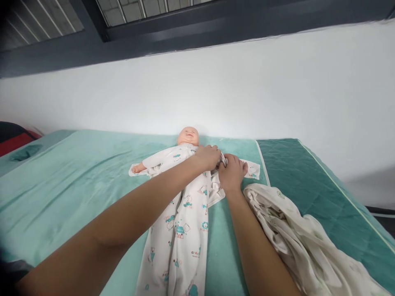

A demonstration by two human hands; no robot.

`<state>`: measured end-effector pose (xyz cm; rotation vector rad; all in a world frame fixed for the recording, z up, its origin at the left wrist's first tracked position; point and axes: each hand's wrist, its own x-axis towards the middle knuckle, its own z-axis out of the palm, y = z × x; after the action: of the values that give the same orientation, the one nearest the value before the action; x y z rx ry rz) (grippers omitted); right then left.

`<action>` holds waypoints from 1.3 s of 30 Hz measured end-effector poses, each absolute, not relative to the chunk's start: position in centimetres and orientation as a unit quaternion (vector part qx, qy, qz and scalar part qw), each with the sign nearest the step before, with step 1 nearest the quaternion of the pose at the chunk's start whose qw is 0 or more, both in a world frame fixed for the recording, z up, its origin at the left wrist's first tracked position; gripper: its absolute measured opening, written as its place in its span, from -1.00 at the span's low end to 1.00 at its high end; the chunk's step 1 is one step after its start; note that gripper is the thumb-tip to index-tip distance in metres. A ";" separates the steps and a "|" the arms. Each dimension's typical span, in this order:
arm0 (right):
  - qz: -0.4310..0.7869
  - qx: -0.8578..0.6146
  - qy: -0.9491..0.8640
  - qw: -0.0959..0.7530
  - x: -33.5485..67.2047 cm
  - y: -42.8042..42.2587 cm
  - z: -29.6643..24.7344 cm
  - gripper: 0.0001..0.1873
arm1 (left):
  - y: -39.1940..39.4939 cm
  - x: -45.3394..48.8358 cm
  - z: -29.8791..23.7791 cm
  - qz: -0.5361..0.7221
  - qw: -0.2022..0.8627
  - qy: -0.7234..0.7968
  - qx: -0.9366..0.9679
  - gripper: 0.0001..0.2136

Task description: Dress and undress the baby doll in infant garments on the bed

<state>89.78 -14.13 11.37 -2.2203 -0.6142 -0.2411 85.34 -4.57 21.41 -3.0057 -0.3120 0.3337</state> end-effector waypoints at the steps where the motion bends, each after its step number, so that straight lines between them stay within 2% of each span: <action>1: -0.096 -0.877 -0.241 0.404 89.9 -14.2 11.4 -0.62 | -4.2 85.3 21.6 0.114 0.053 -0.103 -0.987 -0.61; 8: -0.103 -0.877 -0.181 0.433 90.3 -14.8 11.9 -0.59 | -2.1 84.8 23.6 0.137 0.070 -0.115 -0.981 -0.56; 17: -0.076 -0.896 -0.183 0.397 90.2 -14.3 11.7 -0.63 | -3.5 87.6 19.9 0.164 0.063 -0.054 -0.983 -0.60; 23: -0.060 -0.897 -0.181 0.398 90.3 -14.6 12.1 -0.60 | -2.3 87.2 19.9 0.132 0.067 -0.023 -0.989 -0.57; 33: -0.045 -0.857 -0.145 0.492 91.0 -15.2 11.9 -0.60 | -0.9 83.7 23.9 0.099 0.111 -0.049 -0.988 -0.62; 39: 0.008 -0.786 -0.134 0.603 92.4 -15.2 10.8 -0.64 | -0.4 81.7 25.9 0.080 0.130 -0.057 -0.987 -0.65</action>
<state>92.39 -15.16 10.82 -1.8198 -0.3094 0.0175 81.70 -0.41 25.94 -2.8666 -0.1644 0.2324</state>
